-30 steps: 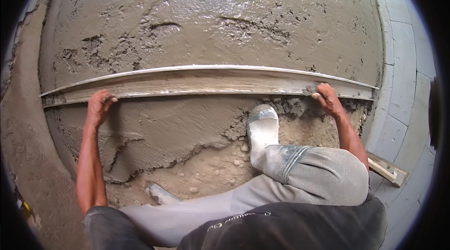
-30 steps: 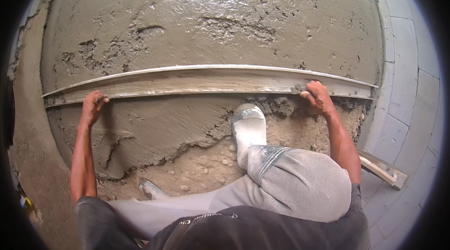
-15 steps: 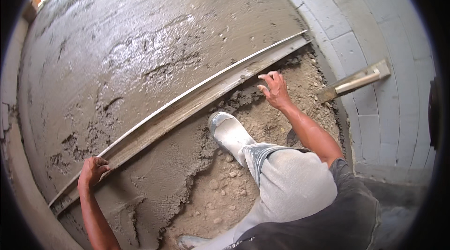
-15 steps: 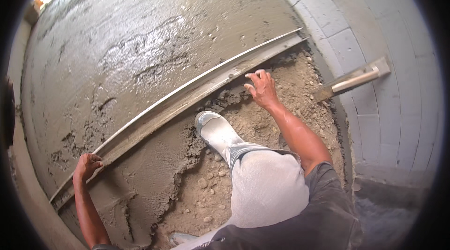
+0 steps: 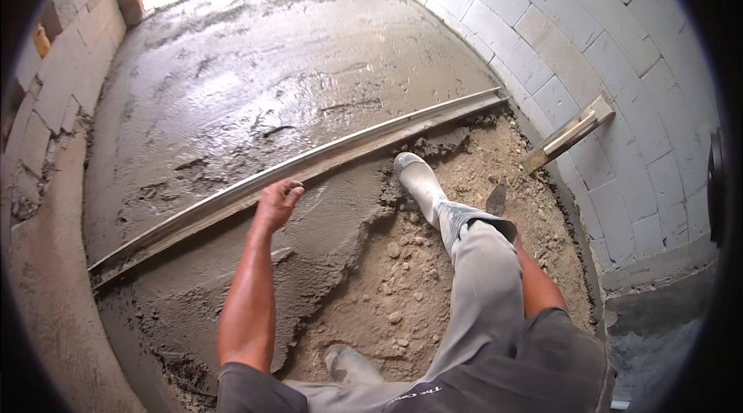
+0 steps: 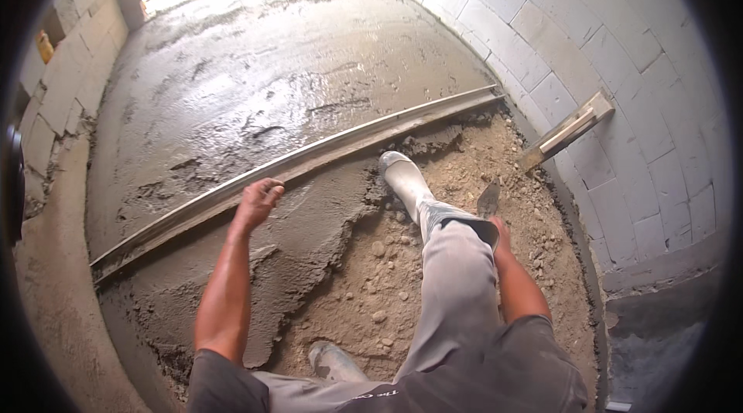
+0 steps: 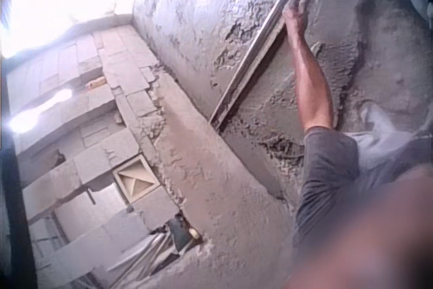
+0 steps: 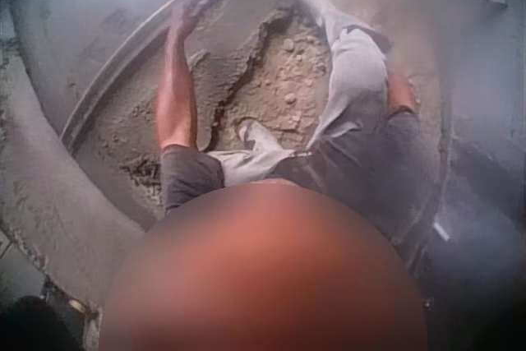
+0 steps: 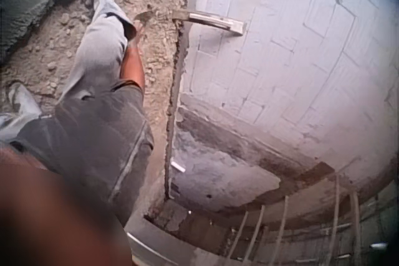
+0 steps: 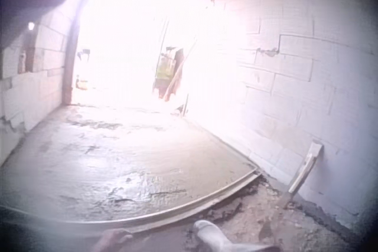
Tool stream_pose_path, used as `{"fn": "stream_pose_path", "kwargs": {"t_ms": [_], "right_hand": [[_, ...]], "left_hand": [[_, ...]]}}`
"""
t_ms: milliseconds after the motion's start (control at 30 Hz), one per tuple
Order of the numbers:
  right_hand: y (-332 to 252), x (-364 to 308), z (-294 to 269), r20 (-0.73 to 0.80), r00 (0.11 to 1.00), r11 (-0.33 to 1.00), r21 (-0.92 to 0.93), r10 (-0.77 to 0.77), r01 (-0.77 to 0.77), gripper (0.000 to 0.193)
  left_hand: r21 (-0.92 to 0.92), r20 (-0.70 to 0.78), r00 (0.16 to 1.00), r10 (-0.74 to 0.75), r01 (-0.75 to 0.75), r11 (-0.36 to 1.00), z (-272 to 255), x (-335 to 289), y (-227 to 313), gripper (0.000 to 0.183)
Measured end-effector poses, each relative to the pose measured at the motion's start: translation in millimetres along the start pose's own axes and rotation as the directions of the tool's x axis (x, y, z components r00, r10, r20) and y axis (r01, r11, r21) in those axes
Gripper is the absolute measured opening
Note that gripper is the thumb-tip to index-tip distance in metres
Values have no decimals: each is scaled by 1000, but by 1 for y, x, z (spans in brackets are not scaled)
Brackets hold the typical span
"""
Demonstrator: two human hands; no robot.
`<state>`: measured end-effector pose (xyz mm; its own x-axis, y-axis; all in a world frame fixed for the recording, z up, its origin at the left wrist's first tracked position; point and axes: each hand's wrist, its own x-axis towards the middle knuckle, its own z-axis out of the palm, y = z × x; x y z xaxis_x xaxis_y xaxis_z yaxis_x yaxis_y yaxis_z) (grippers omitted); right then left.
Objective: The person spreads wet concrete on a floor using a trowel and then levels the surface with a long straightedge. Another person assists by pouring additional concrete from a bucket.
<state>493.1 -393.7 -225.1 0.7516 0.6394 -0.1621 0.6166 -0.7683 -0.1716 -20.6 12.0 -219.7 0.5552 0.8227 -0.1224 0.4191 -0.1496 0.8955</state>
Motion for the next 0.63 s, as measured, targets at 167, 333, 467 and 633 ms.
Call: {"fn": "stream_pose_path", "kwargs": {"t_ms": [167, 333, 467, 633], "right_hand": [[1, -115, -88, 79, 973, 959, -203, 216, -196, 34], [7, -51, -209, -102, 986, 940, -327, -133, 93, 45], [-139, 12, -223, -103, 947, 945, -155, -304, 287, 42], [-297, 55, -170, 145, 789, 769, -179, -597, 614, 41]], "left_hand": [[259, -108, 971, 214, -180, 949, -21, -41, -30, 27], [245, -244, 945, 219, -159, 956, 5, -24, -40, 28], [379, -228, 941, 249, -150, 913, 8, -20, -56, 27], [461, -246, 960, 136, -8, 888, -10, -21, -55, 29]]}}
